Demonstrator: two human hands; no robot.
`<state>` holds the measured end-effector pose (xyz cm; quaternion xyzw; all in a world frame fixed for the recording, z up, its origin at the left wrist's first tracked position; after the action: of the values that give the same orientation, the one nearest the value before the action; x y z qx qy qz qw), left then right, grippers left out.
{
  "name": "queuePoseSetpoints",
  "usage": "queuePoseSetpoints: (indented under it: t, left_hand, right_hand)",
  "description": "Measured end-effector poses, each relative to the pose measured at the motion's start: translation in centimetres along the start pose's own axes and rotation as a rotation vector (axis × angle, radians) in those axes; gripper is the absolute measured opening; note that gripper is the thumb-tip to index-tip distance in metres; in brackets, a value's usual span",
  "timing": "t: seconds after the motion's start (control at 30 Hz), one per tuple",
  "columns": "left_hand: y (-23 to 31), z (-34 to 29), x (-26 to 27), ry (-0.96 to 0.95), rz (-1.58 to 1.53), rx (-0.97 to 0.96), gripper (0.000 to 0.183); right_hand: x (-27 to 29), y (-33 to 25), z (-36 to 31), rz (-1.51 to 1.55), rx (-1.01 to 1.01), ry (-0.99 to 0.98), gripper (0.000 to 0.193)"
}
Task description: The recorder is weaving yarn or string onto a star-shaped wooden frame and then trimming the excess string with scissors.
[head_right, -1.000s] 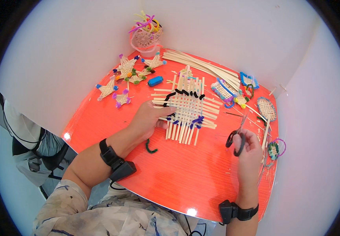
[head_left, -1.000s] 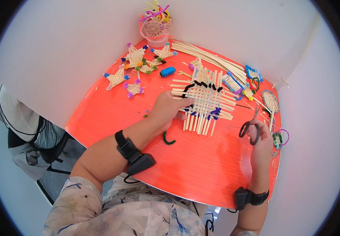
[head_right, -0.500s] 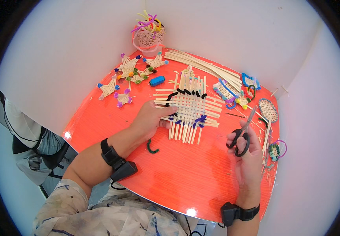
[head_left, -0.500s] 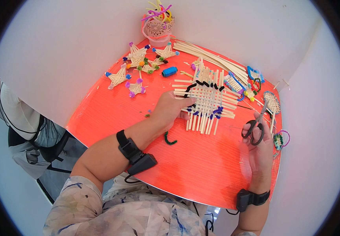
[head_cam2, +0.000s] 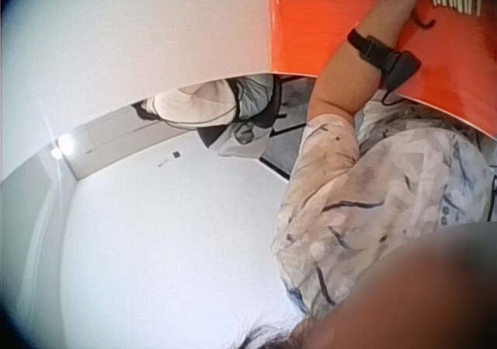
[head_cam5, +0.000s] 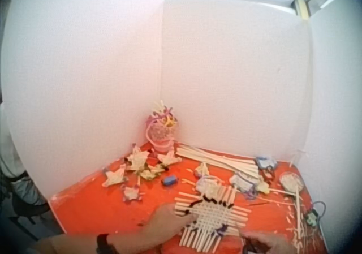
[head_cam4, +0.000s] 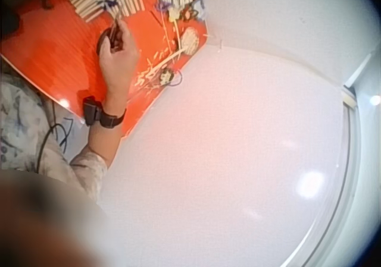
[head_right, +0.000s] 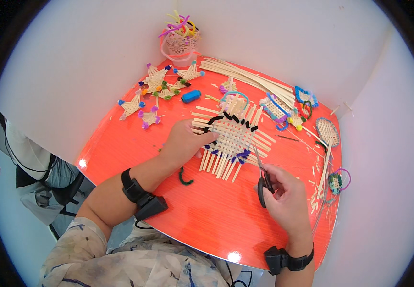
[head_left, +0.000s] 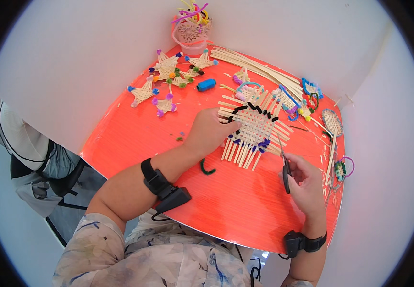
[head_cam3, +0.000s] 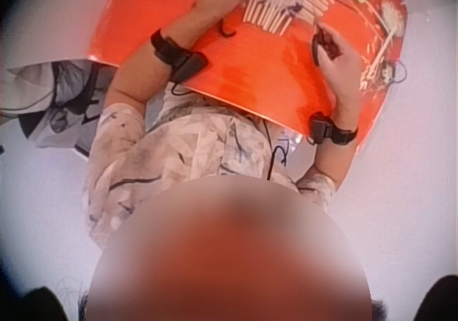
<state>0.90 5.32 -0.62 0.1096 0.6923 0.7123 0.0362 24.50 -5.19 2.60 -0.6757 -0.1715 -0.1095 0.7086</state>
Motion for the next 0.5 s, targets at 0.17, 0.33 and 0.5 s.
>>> queuePoseSetpoints:
  t: [0.17,0.33,0.5]
  left_hand:
    - [0.7,-0.5,-0.2,-0.036,0.046,-0.018,0.026]
    - [0.9,-0.8,-0.5,-0.027,0.07,-0.072,0.027]
    - [1.7,-1.5,-0.9,-0.079,-0.05,-0.213,0.027]
  right_hand:
    - [-0.2,-0.6,-0.5,-0.206,0.069,0.033,0.041]
    - [-0.5,-0.3,-0.6,-0.245,0.051,0.048,0.041]
    - [-0.8,-1.3,-1.0,-0.297,0.041,0.06,0.041]
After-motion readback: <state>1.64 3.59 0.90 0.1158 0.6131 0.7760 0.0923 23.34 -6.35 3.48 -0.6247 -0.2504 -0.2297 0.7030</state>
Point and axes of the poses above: each hand's wrist, its own z-axis towards the middle knuckle, its own x-axis out of the back of the hand, y = z × x, the point moved 3 cm from there along z, towards the middle knuckle, and after that the axes turned 2 degrees about -y, right-handed, at the moved point
